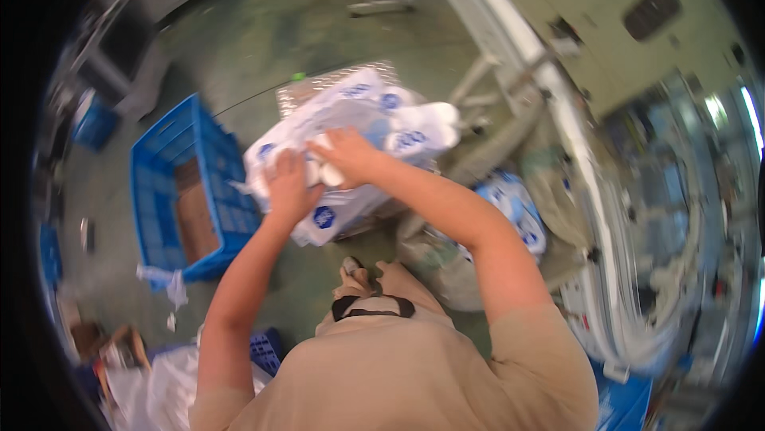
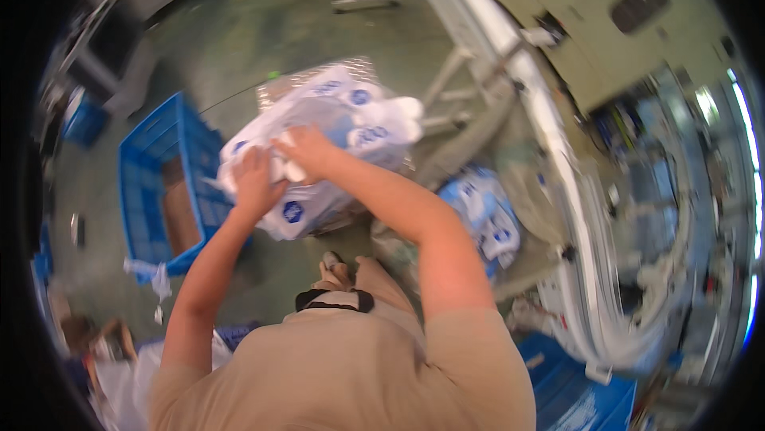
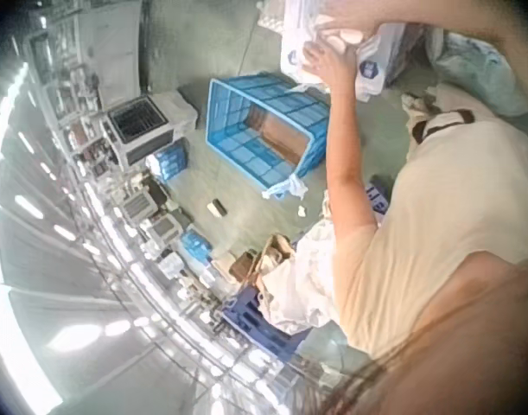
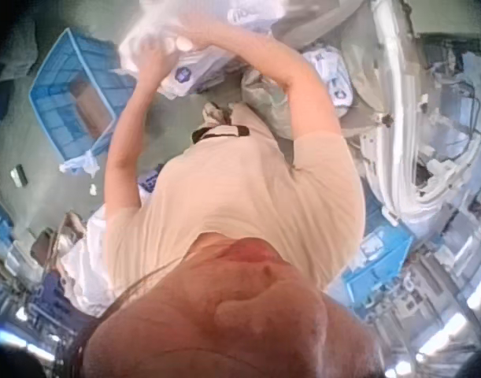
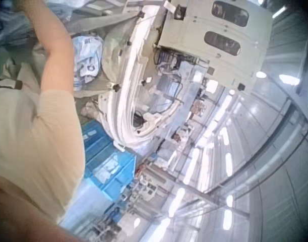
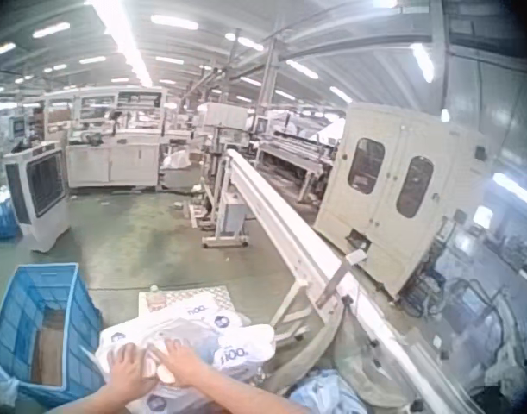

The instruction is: The person takes cylindrical white rolls from a large bag and a conveyor belt, placing them into plastic packaging sleeves and then positioning the filled packs on a small platform.

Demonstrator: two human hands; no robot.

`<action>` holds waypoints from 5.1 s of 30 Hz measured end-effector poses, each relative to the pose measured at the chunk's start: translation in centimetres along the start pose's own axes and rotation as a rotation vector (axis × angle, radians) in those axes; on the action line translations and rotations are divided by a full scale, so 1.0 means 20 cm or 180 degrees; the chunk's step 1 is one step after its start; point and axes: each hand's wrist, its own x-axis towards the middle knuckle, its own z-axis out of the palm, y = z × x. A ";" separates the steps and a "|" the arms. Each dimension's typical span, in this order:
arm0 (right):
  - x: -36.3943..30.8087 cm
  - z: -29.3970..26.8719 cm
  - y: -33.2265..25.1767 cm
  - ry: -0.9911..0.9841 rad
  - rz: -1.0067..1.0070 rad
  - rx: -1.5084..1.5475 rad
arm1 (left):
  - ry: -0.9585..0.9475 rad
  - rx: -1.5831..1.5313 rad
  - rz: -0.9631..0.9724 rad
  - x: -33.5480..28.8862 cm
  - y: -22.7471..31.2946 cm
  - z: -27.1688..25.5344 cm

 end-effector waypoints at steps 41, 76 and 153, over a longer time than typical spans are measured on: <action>-3.96 -0.79 -0.26 0.4827 0.5876 0.3826 | -0.1765 -0.0034 -0.0472 0.53 0.50 0.14; -0.74 0.17 0.79 0.2432 0.2852 0.1338 | -0.0382 -0.2006 0.1324 0.63 0.66 0.43; -3.18 -0.74 0.04 0.4309 0.5211 0.1520 | -0.0031 -0.2613 0.1895 0.43 2.01 0.06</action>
